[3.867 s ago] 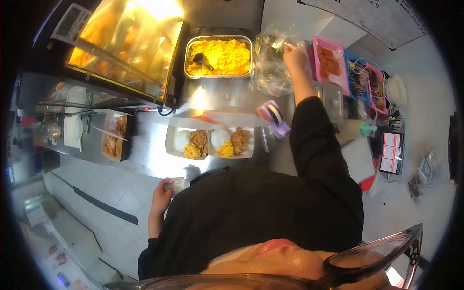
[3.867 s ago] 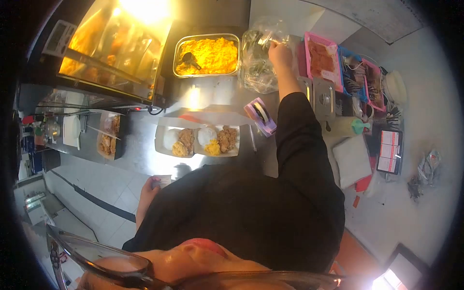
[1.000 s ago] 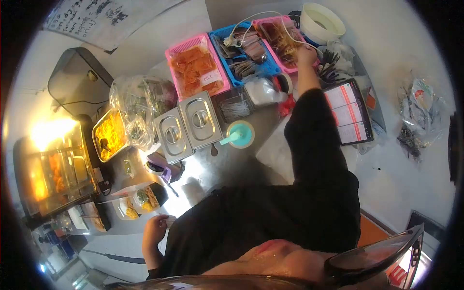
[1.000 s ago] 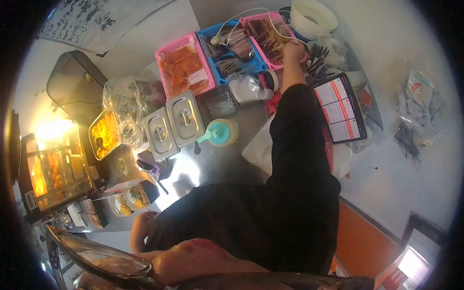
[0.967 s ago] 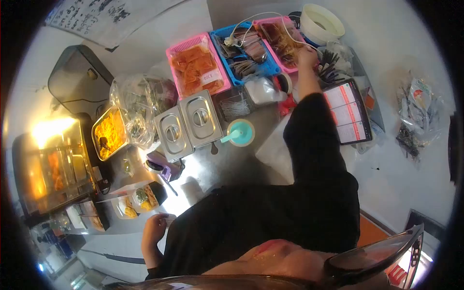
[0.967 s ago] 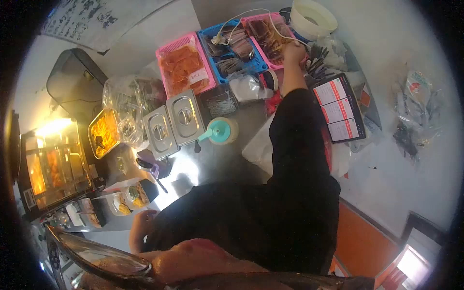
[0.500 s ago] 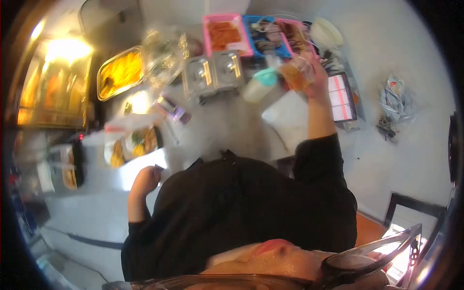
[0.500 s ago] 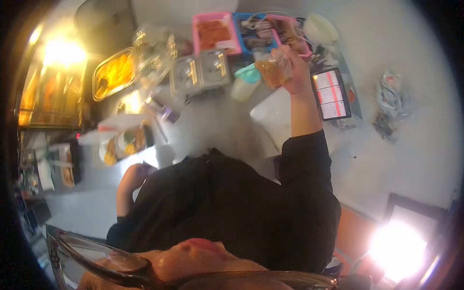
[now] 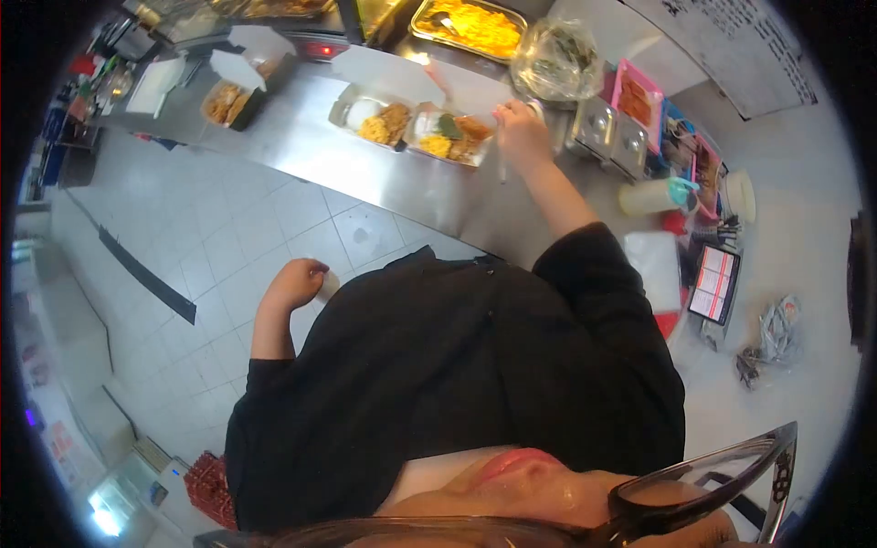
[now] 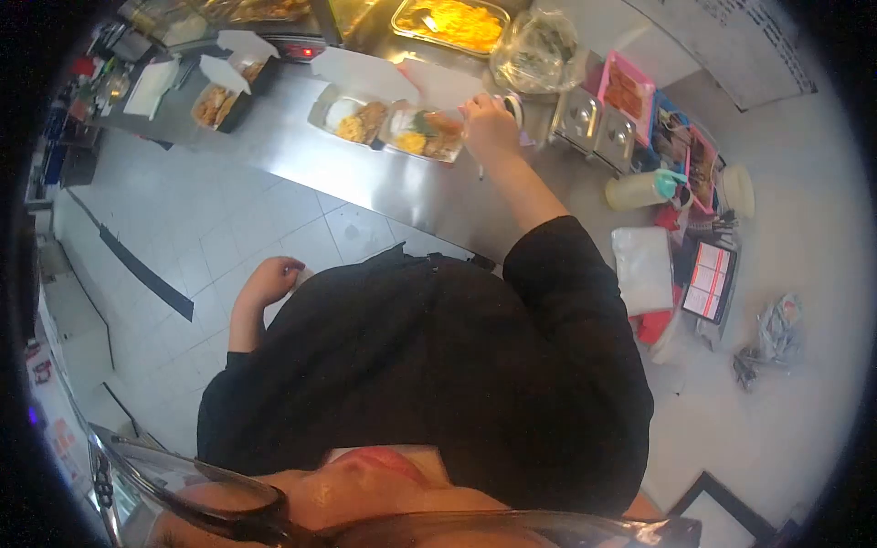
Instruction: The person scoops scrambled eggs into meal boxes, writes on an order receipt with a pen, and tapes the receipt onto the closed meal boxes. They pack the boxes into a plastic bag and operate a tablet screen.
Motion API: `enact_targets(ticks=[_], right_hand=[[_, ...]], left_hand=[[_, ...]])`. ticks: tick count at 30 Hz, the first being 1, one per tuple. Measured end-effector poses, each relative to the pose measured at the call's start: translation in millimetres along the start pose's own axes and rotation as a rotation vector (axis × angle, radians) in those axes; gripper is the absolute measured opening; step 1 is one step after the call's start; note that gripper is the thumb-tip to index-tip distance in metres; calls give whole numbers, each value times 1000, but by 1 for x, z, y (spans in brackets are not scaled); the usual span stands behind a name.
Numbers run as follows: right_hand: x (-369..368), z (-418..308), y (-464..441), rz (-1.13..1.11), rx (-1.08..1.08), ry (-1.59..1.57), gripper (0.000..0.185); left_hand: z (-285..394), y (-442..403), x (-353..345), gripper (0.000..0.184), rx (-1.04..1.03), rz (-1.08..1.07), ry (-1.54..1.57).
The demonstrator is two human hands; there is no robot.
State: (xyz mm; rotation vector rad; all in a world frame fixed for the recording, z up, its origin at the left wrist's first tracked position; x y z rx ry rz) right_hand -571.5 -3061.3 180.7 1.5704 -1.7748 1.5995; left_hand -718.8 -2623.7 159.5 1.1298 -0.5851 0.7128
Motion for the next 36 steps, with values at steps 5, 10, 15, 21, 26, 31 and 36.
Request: enact_targets(ticks=[5,10,15,21,26,31,36], right_hand=[[-20,-15,-22,80,115,51,23],[-27,-9,-28,-50,-82,-27,25],[-49,-4,-17,5,-50,-105,24],[-68,11,-9,-56,-109,-131,20],[-71,6,-12,-156,-348,-150,24],[-76,6,-12,-206,-350,-119,27],[-77,21,-19,-154,-453,-181,28]], left_hand=[[-47,34,-24,30,101,-3,148],[-63,46,-40,30,158,-20,214],[-75,55,-50,30,142,41,184],[-72,60,-52,30,161,60,250],[-82,63,-66,30,204,50,267],[-92,67,-82,30,204,69,315],[-93,71,-86,30,197,62,299]])
Point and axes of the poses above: each hand's wrist, its own y-axis away from the middle knuckle, its own x-axis out of the back of the hand, z = x × y, the point moved 2 cm from there along -y, towards the middle knuckle, and after that the axes turned 13 degrees about -y, right-handed, at the moved point
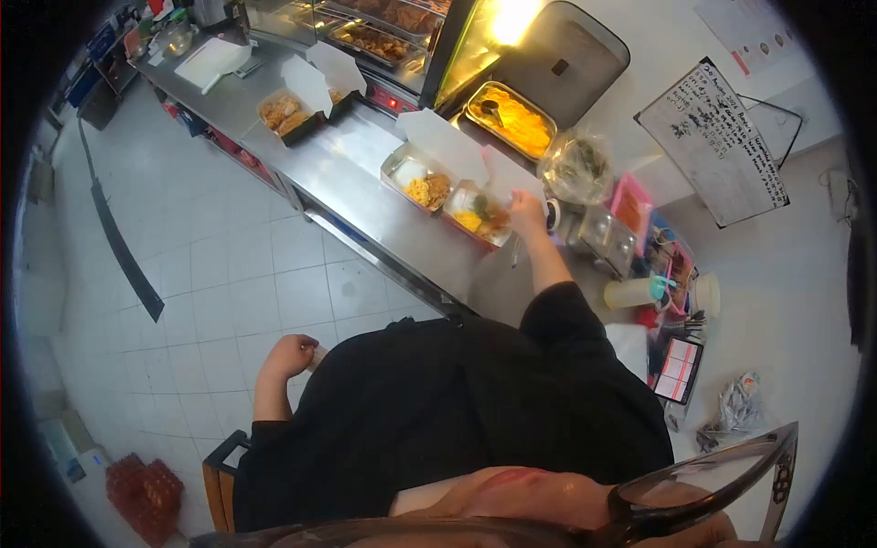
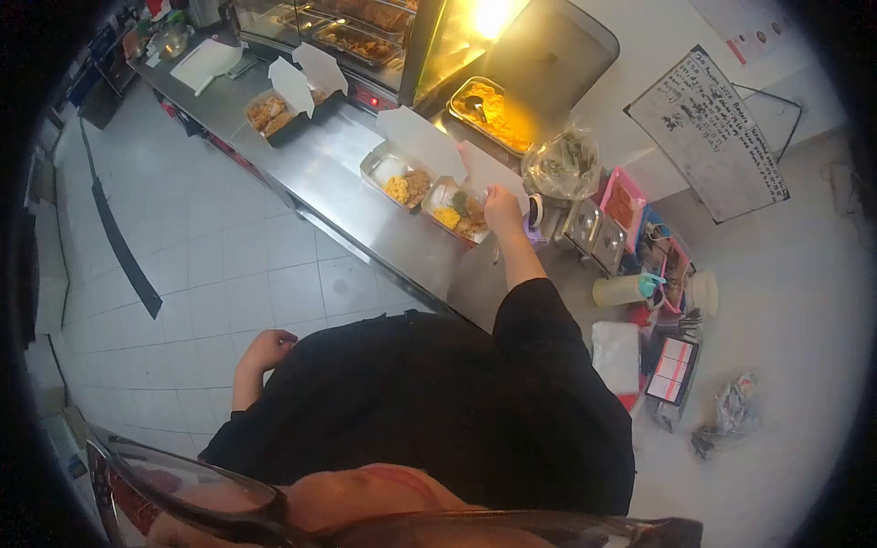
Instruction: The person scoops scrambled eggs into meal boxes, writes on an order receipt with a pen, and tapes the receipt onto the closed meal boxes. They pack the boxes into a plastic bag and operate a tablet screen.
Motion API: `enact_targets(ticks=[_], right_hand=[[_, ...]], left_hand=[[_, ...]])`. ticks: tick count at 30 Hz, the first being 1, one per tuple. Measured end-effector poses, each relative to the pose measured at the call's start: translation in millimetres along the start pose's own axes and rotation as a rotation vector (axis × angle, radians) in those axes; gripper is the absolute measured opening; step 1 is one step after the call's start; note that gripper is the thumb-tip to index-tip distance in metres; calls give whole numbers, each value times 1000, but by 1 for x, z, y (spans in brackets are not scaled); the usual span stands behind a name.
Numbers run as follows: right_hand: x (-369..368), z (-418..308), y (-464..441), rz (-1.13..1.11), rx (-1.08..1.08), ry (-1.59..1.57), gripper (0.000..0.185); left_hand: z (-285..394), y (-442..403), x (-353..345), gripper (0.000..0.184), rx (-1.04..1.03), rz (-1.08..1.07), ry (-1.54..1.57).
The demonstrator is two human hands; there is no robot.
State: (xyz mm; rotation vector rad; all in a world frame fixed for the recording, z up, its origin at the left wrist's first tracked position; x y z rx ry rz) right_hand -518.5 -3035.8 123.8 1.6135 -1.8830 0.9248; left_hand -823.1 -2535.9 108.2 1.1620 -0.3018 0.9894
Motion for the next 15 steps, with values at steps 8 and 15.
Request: enact_targets(ticks=[8,15], right_hand=[[-46,-1,-44,-142,-225,-692,27],[14,22,32,-445,-459,73,46]], left_hand=[[-1,-11,4,31,-40,-6,-41],[52,-28,33,39,-163,-83,62]])
Point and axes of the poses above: each hand's wrist, its own y-axis away from the middle knuckle, its own x-axis out of the back of the hand, z = x × y, the point moved 2 cm from there along -y, towards the middle knuckle, and after that the axes turned 13 degrees about -y, right-handed, at the moved point
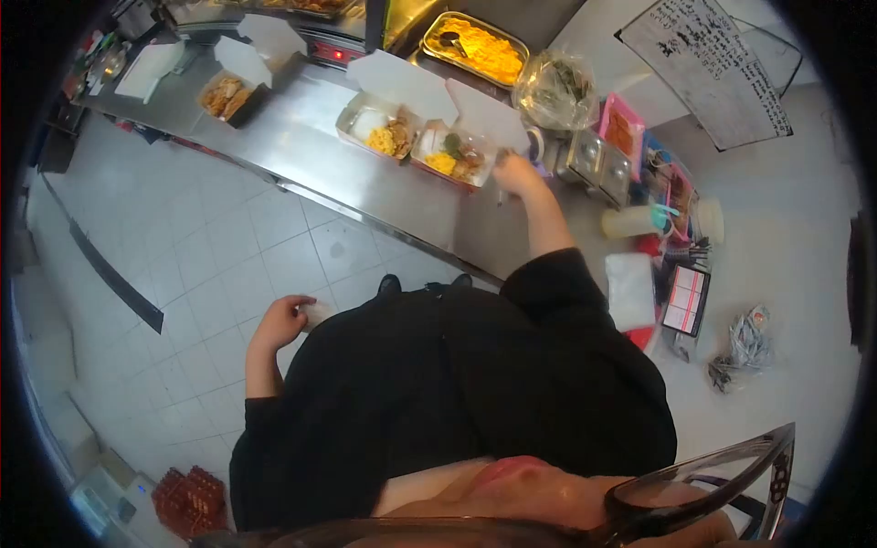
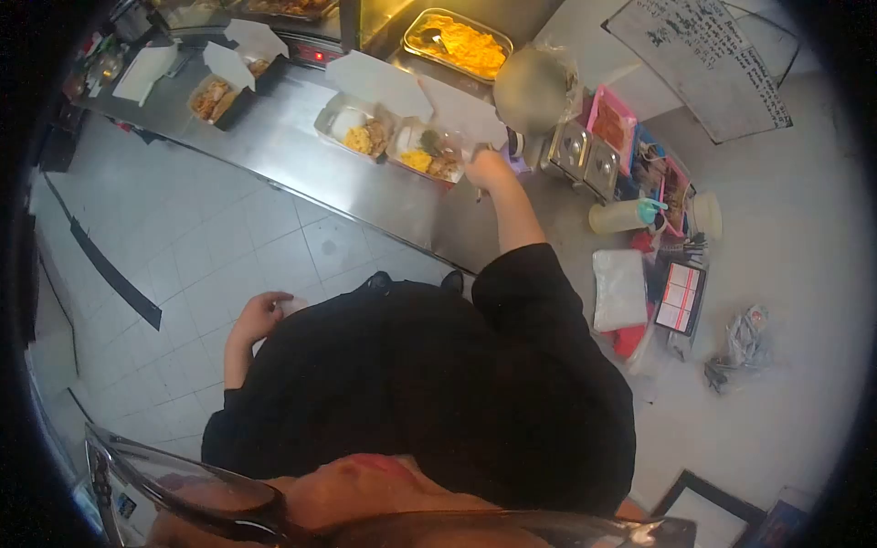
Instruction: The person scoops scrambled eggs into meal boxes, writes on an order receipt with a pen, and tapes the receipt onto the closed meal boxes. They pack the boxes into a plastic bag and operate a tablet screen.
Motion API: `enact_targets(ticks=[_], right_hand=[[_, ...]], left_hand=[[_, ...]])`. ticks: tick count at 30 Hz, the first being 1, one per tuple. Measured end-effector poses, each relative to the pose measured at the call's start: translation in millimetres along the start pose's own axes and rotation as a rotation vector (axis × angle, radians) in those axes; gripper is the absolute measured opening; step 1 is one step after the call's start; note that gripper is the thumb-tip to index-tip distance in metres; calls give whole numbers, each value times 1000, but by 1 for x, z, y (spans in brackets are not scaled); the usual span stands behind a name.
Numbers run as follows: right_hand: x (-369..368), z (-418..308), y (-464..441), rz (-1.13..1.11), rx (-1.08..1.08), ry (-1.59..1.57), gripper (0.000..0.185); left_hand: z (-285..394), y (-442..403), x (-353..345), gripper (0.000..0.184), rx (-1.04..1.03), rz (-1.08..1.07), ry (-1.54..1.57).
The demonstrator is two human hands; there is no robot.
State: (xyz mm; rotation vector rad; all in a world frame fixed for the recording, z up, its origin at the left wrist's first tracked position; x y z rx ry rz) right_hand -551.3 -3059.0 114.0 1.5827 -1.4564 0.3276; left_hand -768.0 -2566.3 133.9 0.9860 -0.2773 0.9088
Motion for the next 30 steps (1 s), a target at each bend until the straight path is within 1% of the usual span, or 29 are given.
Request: enact_targets(ticks=[1,3,4,6,7,8,11,14,16,17,19,20,22,23,24,26,28,30], right_hand=[[-4,25,-2,-22,-47,203,52],[-22,59,7,-5,-204,235,53],[-34,69,6,162,-202,165,48],[-53,85,-3,135,-213,93,45],[-60,95,-4,123,-223,56,44],[-58,100,5,60,-216,98,46],[-40,134,38,-275,-216,-17,39],[-19,212,97,0,-236,-825,26],[-5,275,123,153,-211,-1242,16],[6,294,139,267,-164,-1369,14],[23,323,167,494,-60,-1606,12],[28,324,173,540,-54,-1596,11],[27,318,173,621,-48,-1587,10],[18,309,166,618,-47,-1521,9],[5,294,155,614,-43,-1457,8],[-25,254,131,527,20,-1302,8],[-48,221,106,505,219,-1023,8],[-59,205,79,526,370,-942,10]], left_hand=[[13,-9,1,40,-54,-6,-7],[44,-34,1,42,-187,-33,-39],[64,-50,-2,43,-269,-45,-57],[107,-83,-10,45,-472,-56,-87],[131,-101,-17,47,-487,-146,-77],[155,-119,-27,50,-499,-238,-65],[222,-174,-76,49,-625,-383,-170],[280,-224,-154,51,-707,-433,-234],[291,-258,-209,53,-739,-286,-154],[300,-265,-224,55,-752,-212,-110],[306,-277,-236,58,-803,186,-437],[309,-276,-235,61,-810,391,-599],[314,-275,-224,62,-805,431,-669],[316,-272,-214,64,-801,447,-712],[318,-272,-208,68,-807,416,-730],[313,-281,-208,71,-855,368,-743],[311,-288,-211,74,-878,344,-734],[310,-291,-212,77,-873,346,-706]])
Point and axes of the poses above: each hand's wrist, its own y-axis away from the middle knuckle, its own x-axis out of the back of the hand, z = x × y, the point moved 2 cm from there along -y, towards the middle knuckle, and after that the axes turned 13 degrees about -y, right-handed, at the moved point
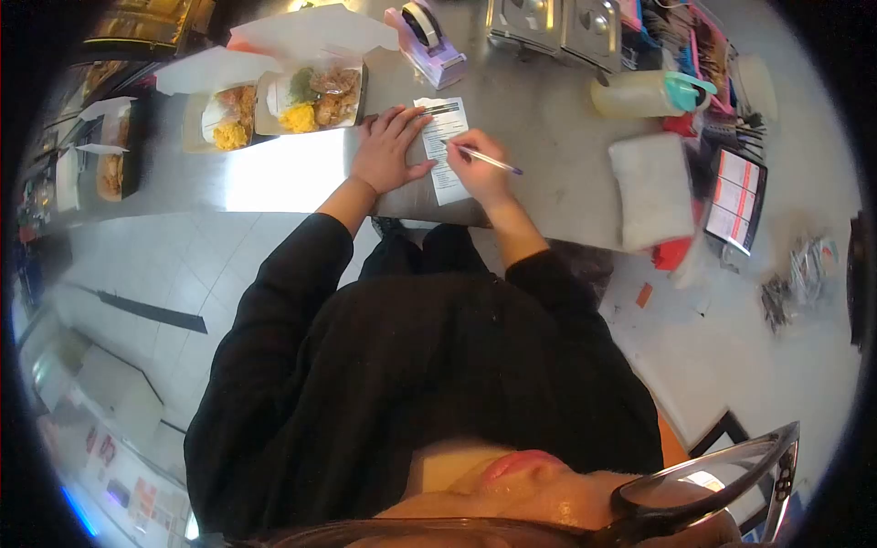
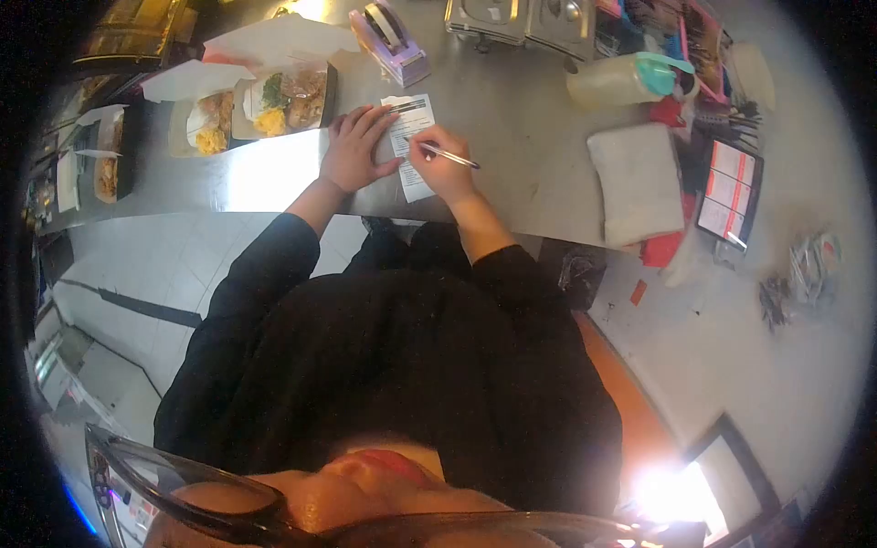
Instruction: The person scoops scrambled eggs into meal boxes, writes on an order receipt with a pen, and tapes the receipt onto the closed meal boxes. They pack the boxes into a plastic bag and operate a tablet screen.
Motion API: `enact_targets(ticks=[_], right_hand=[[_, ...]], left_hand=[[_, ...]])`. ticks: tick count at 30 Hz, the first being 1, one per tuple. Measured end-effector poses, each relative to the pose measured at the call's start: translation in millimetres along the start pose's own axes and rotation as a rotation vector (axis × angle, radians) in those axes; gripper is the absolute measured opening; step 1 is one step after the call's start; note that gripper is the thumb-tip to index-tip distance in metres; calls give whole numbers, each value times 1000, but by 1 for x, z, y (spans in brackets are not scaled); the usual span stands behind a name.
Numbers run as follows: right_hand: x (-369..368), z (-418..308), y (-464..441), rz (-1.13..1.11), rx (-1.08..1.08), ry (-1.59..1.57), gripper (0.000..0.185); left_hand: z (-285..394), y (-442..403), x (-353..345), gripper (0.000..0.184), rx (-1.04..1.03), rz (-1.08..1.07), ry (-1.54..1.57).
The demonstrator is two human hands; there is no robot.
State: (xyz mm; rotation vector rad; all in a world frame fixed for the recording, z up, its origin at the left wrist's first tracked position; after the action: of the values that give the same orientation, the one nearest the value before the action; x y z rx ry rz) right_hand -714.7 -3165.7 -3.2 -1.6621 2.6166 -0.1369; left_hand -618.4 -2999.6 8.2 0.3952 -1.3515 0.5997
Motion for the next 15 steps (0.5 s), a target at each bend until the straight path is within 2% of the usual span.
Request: enact_targets(ticks=[1,2,5,8,11,15], right_hand=[[-7,4,-7,-30,74,17,11],[-8,8,-12,-63,25,71,11],[-11,20,-13,-137,129,83,10],[-15,19,-14,-105,164,142,9],[-18,12,-17,-194,206,204,9],[-12,17,-12,-39,113,158,9]], left_hand=[[-1,-1,1,78,5,2,15],[0,-2,1,79,10,5,32],[-1,-4,3,83,19,-7,48],[-2,-4,3,87,26,-8,61],[-2,-2,1,89,32,-18,63],[-4,-3,2,89,43,-34,78]])
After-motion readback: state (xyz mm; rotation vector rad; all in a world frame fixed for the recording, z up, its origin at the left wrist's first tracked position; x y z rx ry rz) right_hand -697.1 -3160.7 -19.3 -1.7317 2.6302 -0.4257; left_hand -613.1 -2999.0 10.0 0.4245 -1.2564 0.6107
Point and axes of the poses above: each hand's wrist, its own y-axis away from the middle knuckle, its own x-axis out of the back of the hand, z = x × y, the point moved 2 cm from there along -y, towards the middle knuckle, and after that the axes turned 13 degrees about -y, right-handed, at the moved point
